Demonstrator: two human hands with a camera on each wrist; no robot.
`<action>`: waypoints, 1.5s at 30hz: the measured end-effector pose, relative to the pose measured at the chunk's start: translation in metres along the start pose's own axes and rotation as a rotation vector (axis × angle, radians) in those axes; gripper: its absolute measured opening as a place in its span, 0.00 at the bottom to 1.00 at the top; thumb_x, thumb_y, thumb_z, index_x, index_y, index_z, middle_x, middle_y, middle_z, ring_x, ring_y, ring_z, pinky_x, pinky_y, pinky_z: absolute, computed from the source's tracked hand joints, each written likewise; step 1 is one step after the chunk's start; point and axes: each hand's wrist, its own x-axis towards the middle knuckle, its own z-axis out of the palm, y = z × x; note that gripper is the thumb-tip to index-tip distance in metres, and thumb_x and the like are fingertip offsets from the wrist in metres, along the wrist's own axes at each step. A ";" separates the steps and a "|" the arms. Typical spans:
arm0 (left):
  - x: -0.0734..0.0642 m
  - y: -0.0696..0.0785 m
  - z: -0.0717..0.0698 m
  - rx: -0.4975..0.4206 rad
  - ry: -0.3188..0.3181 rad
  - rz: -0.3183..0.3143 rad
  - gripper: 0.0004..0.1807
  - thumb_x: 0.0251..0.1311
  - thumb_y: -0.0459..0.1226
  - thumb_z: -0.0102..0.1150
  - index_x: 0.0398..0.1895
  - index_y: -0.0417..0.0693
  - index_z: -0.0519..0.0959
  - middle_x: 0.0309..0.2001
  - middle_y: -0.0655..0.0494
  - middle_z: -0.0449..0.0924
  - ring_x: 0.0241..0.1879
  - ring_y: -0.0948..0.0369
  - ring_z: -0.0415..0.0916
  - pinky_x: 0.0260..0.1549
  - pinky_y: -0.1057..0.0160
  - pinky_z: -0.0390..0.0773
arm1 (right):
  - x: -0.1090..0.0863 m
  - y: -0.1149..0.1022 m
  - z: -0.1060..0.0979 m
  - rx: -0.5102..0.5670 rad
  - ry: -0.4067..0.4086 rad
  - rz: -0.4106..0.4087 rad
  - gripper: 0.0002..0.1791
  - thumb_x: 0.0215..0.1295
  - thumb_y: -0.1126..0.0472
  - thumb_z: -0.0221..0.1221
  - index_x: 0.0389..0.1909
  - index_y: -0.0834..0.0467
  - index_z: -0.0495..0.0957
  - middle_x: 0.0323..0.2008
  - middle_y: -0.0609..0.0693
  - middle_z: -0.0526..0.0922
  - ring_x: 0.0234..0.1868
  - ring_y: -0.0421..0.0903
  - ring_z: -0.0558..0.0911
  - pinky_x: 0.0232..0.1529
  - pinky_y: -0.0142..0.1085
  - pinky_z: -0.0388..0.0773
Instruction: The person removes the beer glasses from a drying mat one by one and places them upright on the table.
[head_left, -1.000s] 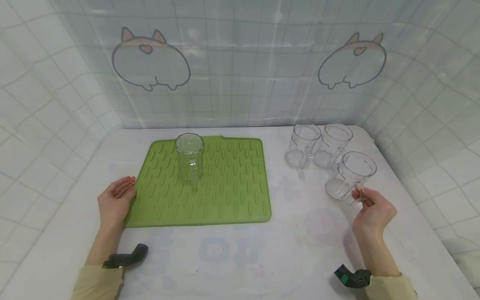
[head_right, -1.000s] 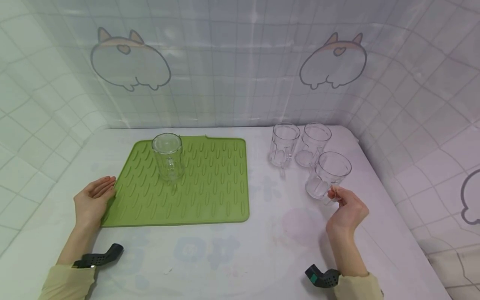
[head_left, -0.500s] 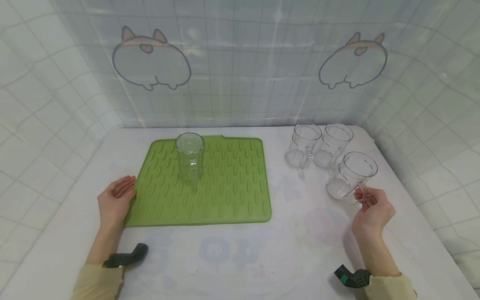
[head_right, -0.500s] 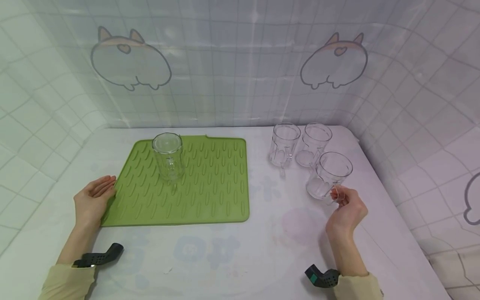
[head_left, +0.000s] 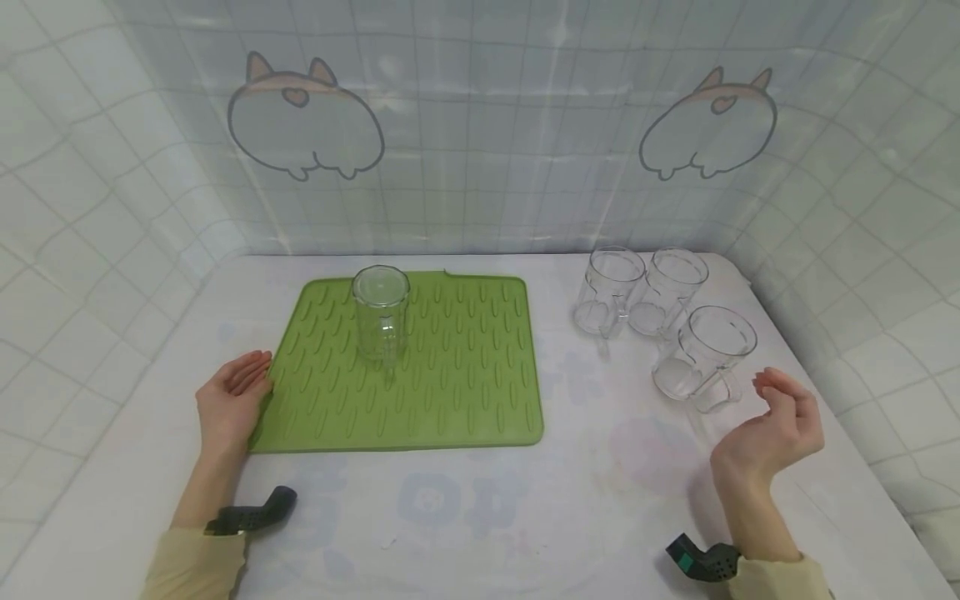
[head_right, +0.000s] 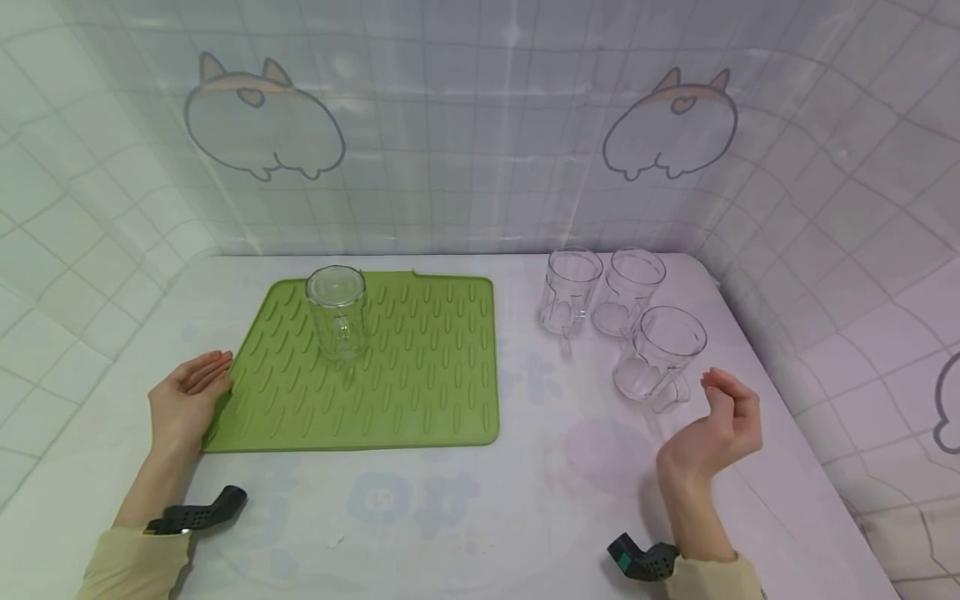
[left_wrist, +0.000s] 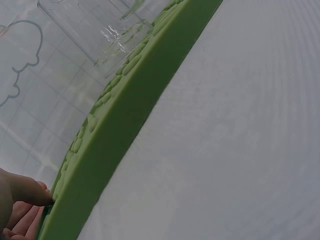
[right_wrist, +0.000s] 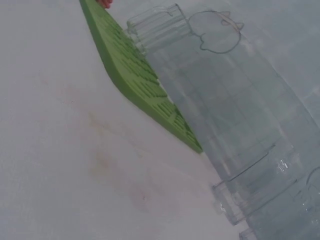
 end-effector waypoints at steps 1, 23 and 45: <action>0.000 0.000 0.000 0.005 0.000 0.002 0.27 0.68 0.29 0.55 0.71 0.45 0.69 0.68 0.49 0.73 0.61 0.68 0.75 0.51 0.84 0.76 | -0.001 0.000 0.001 0.013 -0.012 -0.019 0.12 0.55 0.79 0.46 0.24 0.77 0.79 0.22 0.57 0.80 0.30 0.52 0.77 0.38 0.35 0.76; -0.001 -0.001 0.001 0.005 0.005 0.016 0.28 0.68 0.28 0.56 0.71 0.44 0.69 0.68 0.48 0.73 0.61 0.66 0.76 0.52 0.83 0.76 | -0.080 -0.002 0.025 -0.313 -0.669 0.195 0.12 0.64 0.78 0.47 0.40 0.76 0.79 0.34 0.49 0.85 0.42 0.46 0.80 0.50 0.35 0.73; -0.003 0.001 0.000 -0.019 0.003 0.017 0.27 0.67 0.27 0.56 0.70 0.43 0.69 0.68 0.46 0.72 0.63 0.63 0.75 0.54 0.81 0.76 | -0.147 0.035 0.078 -0.541 -1.094 0.563 0.11 0.70 0.65 0.55 0.48 0.63 0.82 0.45 0.59 0.85 0.51 0.55 0.83 0.64 0.41 0.76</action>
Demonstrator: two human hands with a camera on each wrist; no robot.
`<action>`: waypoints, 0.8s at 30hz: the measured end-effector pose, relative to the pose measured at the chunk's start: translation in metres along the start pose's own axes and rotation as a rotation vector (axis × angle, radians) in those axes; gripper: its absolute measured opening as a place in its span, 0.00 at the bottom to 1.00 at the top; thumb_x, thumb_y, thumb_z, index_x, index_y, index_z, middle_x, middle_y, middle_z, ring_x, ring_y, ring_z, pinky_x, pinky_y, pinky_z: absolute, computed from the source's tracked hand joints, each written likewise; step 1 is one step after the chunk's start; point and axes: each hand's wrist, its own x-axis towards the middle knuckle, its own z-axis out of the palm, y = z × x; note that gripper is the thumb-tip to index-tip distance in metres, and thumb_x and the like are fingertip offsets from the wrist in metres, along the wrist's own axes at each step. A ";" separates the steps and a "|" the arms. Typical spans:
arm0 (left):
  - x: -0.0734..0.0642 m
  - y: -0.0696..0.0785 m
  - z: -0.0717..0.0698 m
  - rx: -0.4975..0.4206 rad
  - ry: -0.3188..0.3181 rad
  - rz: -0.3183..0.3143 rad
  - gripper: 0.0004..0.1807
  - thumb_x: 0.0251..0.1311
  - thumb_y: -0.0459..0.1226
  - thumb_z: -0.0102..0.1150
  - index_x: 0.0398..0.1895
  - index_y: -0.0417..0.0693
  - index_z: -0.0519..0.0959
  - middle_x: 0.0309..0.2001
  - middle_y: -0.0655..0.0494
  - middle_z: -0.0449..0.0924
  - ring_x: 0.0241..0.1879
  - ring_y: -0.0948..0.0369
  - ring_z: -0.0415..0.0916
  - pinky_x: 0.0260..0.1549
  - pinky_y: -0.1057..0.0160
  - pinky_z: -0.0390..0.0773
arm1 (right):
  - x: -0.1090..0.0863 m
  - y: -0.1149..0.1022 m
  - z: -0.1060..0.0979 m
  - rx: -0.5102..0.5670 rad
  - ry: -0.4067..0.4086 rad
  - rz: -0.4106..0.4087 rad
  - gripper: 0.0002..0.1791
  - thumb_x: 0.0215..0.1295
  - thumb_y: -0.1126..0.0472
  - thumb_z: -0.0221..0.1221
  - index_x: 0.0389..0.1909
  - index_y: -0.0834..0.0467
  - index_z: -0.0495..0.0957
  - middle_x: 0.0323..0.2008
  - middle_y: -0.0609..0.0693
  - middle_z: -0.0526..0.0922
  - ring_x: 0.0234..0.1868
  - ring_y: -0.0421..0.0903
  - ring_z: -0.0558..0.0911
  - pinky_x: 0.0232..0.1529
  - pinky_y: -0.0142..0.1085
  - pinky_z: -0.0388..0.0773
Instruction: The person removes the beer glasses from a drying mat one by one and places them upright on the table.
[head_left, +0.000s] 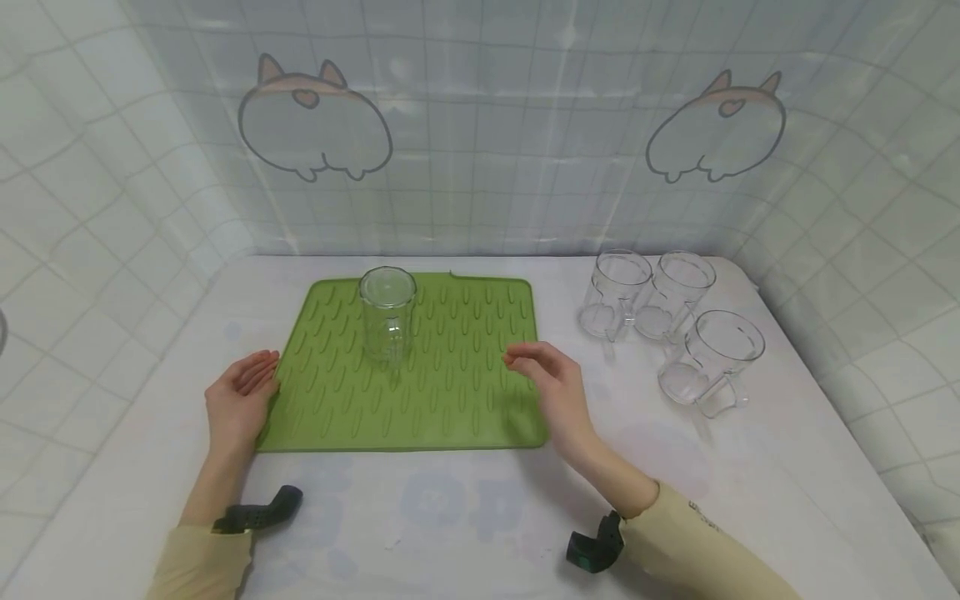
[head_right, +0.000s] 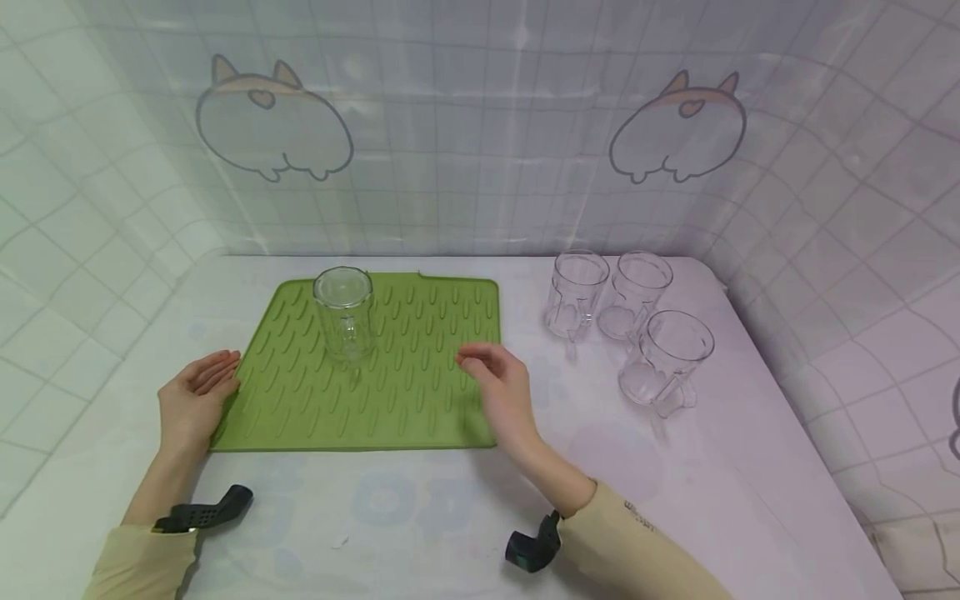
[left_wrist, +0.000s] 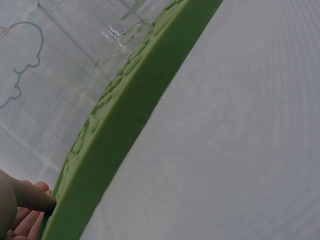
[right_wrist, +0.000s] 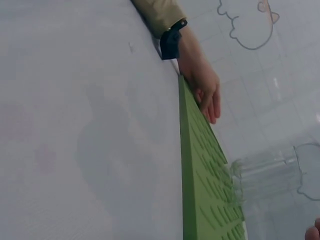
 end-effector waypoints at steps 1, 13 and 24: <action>0.000 0.000 0.000 0.003 0.001 0.001 0.27 0.67 0.27 0.56 0.70 0.43 0.69 0.68 0.46 0.73 0.63 0.63 0.75 0.54 0.81 0.77 | 0.002 0.000 0.004 -0.001 -0.014 0.006 0.11 0.70 0.65 0.55 0.48 0.64 0.81 0.46 0.60 0.85 0.52 0.55 0.82 0.64 0.41 0.77; -0.001 0.000 0.001 0.023 0.003 0.002 0.27 0.68 0.28 0.55 0.70 0.44 0.69 0.68 0.47 0.73 0.62 0.66 0.76 0.53 0.82 0.76 | 0.013 0.007 0.047 -0.118 -0.128 0.046 0.12 0.70 0.58 0.59 0.49 0.58 0.83 0.50 0.55 0.86 0.53 0.49 0.83 0.62 0.47 0.79; -0.001 -0.002 0.000 0.038 0.000 0.020 0.26 0.69 0.29 0.55 0.70 0.44 0.69 0.68 0.47 0.73 0.62 0.65 0.75 0.53 0.82 0.76 | 0.023 0.014 0.080 -0.162 -0.205 0.003 0.16 0.71 0.56 0.59 0.54 0.58 0.81 0.52 0.53 0.85 0.53 0.47 0.82 0.57 0.41 0.82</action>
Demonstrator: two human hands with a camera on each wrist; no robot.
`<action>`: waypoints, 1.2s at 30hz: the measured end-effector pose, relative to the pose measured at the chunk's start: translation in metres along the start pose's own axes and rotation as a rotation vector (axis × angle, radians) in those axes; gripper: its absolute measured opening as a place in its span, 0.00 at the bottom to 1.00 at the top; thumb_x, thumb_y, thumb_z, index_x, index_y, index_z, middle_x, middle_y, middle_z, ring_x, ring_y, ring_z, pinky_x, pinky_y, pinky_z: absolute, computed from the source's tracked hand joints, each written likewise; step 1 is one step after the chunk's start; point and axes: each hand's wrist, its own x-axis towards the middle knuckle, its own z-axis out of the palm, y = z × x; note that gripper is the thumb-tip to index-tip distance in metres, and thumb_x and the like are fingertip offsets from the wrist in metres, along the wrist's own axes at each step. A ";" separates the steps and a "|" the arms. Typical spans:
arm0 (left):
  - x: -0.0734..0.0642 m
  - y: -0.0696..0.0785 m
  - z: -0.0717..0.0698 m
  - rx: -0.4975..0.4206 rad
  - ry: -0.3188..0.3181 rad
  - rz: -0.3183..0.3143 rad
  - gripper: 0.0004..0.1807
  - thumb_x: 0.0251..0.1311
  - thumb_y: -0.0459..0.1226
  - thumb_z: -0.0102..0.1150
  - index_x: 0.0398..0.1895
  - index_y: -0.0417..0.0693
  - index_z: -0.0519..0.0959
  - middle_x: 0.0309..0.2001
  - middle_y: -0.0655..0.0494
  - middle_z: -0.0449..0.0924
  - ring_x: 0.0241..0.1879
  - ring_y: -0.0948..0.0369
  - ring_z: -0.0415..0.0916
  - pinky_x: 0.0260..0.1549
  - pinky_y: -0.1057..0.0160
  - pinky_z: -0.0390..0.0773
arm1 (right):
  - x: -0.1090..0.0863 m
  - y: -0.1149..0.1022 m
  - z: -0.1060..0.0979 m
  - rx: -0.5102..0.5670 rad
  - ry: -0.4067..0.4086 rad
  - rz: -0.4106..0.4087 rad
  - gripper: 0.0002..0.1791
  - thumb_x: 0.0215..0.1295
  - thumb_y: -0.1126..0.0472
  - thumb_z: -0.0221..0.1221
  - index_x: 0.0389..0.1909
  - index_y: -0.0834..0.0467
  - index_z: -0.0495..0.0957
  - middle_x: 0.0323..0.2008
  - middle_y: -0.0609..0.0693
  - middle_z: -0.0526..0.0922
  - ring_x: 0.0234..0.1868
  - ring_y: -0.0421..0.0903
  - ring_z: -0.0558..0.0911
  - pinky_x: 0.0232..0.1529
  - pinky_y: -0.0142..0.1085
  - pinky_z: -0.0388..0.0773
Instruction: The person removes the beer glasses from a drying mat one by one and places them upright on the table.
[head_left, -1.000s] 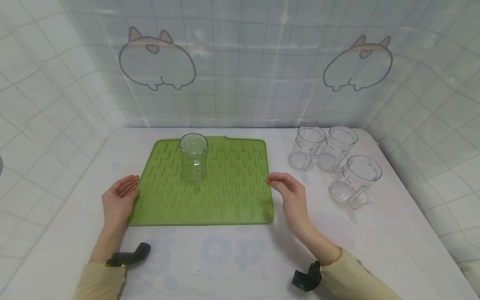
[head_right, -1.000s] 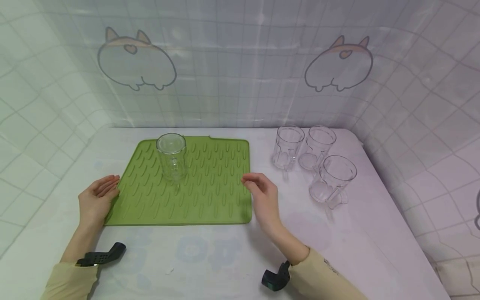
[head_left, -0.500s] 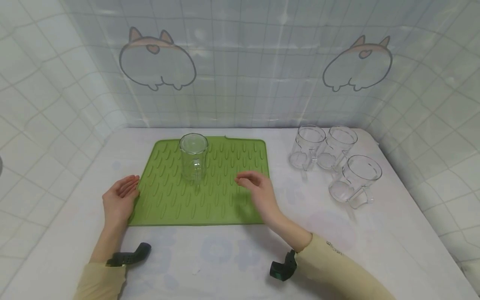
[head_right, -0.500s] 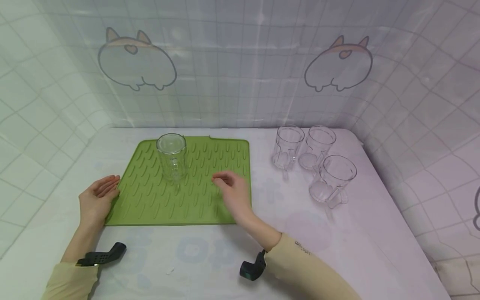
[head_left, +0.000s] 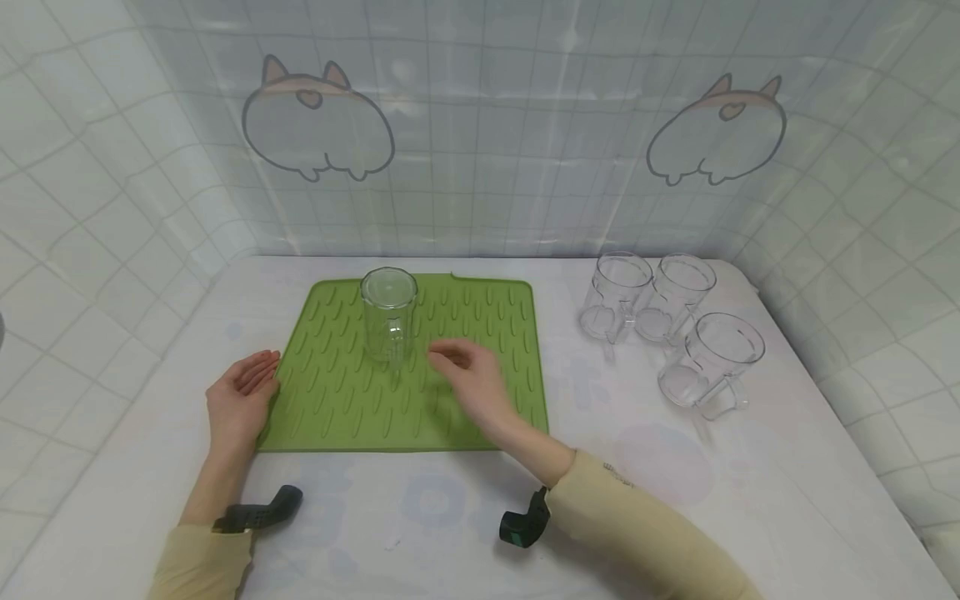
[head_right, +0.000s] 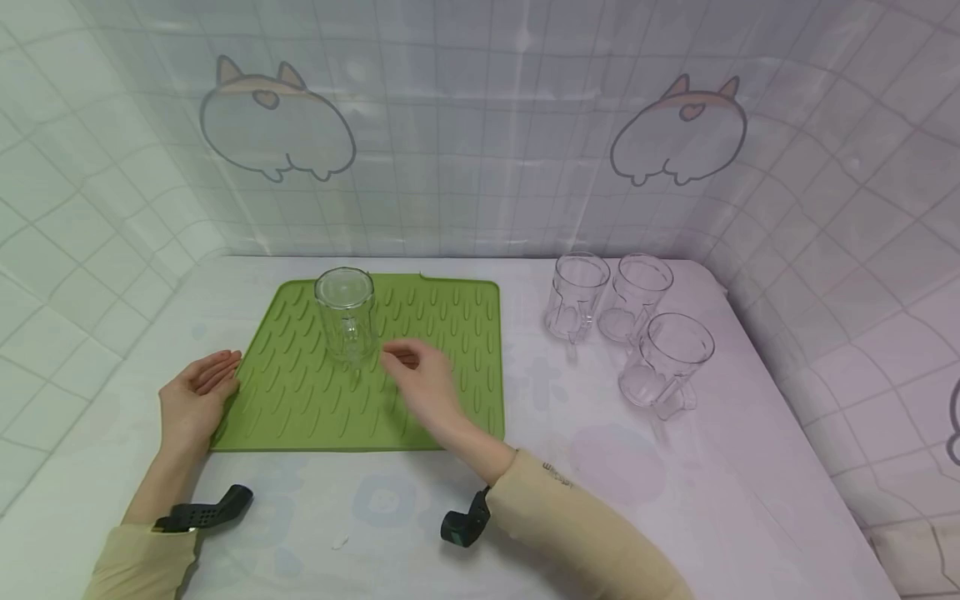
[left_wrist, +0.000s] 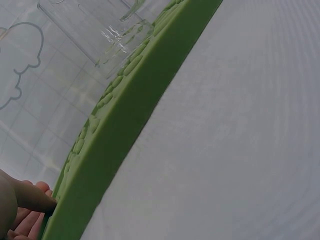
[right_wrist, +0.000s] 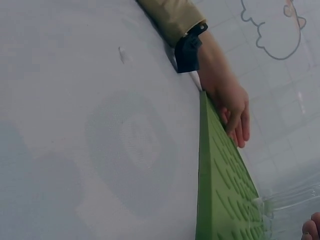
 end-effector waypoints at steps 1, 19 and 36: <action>0.000 0.000 0.000 0.000 -0.001 0.003 0.26 0.69 0.29 0.55 0.70 0.44 0.69 0.68 0.47 0.73 0.62 0.66 0.75 0.53 0.83 0.76 | 0.001 0.001 0.002 -0.008 -0.002 -0.007 0.16 0.71 0.56 0.59 0.55 0.58 0.81 0.52 0.52 0.85 0.53 0.47 0.82 0.58 0.41 0.81; -0.002 -0.002 -0.001 0.017 -0.006 0.014 0.26 0.70 0.30 0.54 0.70 0.44 0.69 0.68 0.46 0.73 0.62 0.65 0.75 0.53 0.82 0.76 | 0.017 0.007 0.032 -0.025 -0.016 -0.016 0.20 0.72 0.49 0.58 0.58 0.55 0.79 0.53 0.48 0.85 0.54 0.43 0.82 0.56 0.36 0.82; -0.002 -0.001 -0.001 0.002 0.000 0.015 0.26 0.69 0.30 0.55 0.70 0.43 0.69 0.67 0.46 0.74 0.60 0.67 0.76 0.51 0.83 0.77 | 0.034 0.012 0.045 0.123 -0.051 -0.019 0.18 0.74 0.51 0.56 0.56 0.56 0.80 0.52 0.46 0.86 0.58 0.41 0.80 0.65 0.40 0.77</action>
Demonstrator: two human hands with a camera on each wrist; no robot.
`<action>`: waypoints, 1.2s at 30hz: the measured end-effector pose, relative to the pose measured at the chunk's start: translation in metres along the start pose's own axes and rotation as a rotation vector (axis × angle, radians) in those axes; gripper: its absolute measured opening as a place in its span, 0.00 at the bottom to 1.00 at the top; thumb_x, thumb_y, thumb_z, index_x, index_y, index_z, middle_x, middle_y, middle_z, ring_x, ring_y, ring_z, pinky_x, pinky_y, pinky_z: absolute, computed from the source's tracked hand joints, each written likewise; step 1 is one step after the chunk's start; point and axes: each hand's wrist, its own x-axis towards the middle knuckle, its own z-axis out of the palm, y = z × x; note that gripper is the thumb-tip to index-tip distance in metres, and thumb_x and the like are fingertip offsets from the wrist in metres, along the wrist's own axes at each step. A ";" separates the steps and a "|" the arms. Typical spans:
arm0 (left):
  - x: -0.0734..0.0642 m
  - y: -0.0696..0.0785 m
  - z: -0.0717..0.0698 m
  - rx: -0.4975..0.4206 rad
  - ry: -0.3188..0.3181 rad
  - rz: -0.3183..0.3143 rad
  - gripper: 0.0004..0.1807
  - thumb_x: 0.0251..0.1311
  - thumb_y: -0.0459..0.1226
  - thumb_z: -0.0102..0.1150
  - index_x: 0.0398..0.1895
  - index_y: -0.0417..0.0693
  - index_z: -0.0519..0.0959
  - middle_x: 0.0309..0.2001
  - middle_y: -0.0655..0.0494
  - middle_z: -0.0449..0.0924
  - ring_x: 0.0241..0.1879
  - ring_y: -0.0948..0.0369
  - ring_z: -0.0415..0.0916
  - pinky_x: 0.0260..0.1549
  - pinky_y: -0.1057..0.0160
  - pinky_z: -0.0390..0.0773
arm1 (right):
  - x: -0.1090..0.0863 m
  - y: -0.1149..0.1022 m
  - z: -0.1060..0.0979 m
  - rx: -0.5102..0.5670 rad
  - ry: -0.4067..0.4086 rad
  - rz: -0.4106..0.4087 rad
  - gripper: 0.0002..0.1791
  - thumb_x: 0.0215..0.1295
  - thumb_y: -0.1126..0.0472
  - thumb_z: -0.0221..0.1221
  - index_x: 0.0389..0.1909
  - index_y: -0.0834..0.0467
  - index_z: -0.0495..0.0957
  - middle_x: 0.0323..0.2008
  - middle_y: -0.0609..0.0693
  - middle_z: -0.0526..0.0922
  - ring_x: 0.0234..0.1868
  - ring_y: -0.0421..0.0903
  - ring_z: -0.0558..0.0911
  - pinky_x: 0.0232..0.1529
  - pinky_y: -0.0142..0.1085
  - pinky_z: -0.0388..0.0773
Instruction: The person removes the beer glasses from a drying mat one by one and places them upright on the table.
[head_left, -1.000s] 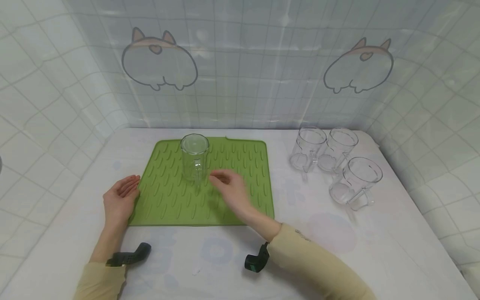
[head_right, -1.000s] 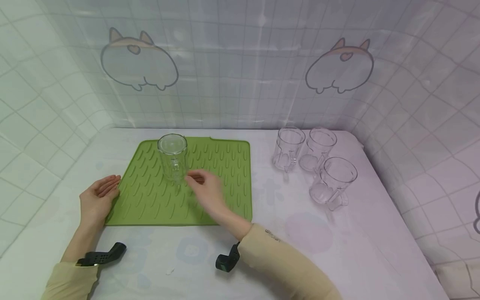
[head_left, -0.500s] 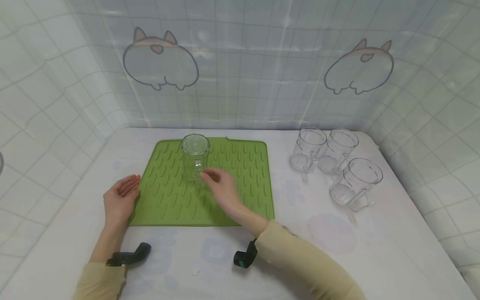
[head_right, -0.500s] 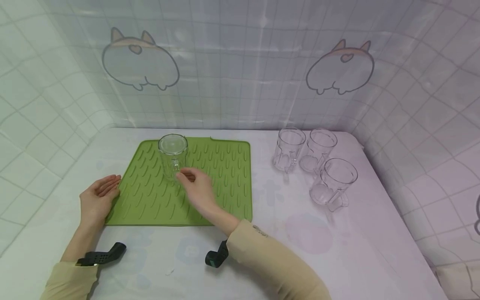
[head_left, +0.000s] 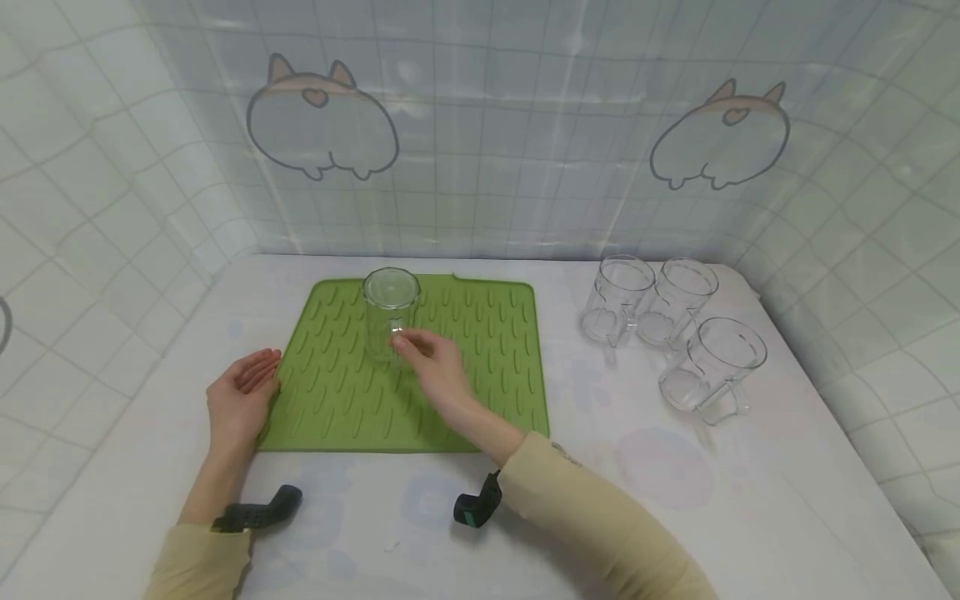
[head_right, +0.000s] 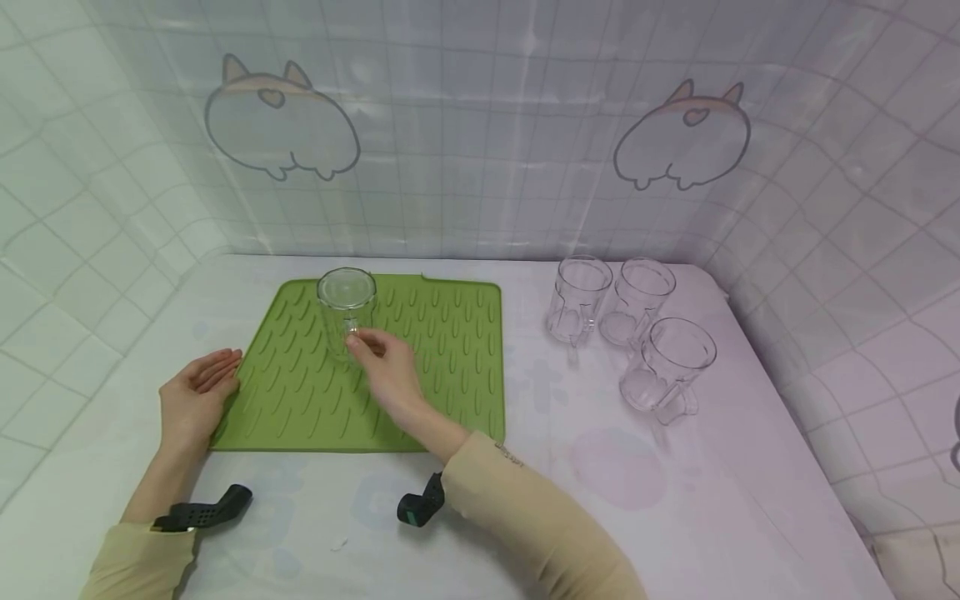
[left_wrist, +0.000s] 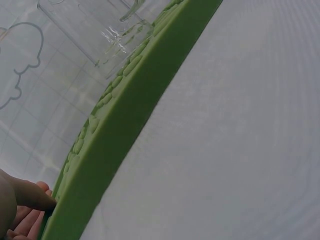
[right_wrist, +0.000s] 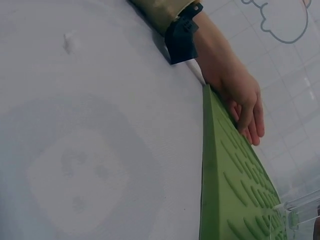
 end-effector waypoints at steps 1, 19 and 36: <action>0.000 0.000 0.000 -0.005 -0.001 -0.002 0.26 0.69 0.30 0.55 0.70 0.43 0.69 0.67 0.46 0.74 0.61 0.67 0.76 0.52 0.83 0.77 | 0.001 0.000 0.001 0.012 -0.001 0.001 0.17 0.74 0.52 0.56 0.55 0.57 0.80 0.51 0.46 0.86 0.57 0.41 0.81 0.66 0.40 0.76; 0.000 0.002 0.000 0.011 0.004 -0.028 0.26 0.69 0.30 0.53 0.70 0.45 0.69 0.68 0.47 0.73 0.64 0.62 0.75 0.54 0.81 0.76 | 0.002 -0.005 0.010 0.109 0.049 0.055 0.14 0.72 0.59 0.57 0.54 0.58 0.81 0.46 0.43 0.88 0.52 0.37 0.83 0.68 0.40 0.75; -0.001 0.002 0.001 0.003 0.011 -0.034 0.26 0.69 0.30 0.54 0.70 0.46 0.70 0.68 0.48 0.73 0.63 0.63 0.75 0.53 0.82 0.76 | 0.001 -0.003 0.011 0.155 0.057 0.068 0.12 0.71 0.59 0.58 0.51 0.57 0.82 0.44 0.45 0.88 0.51 0.39 0.83 0.69 0.44 0.73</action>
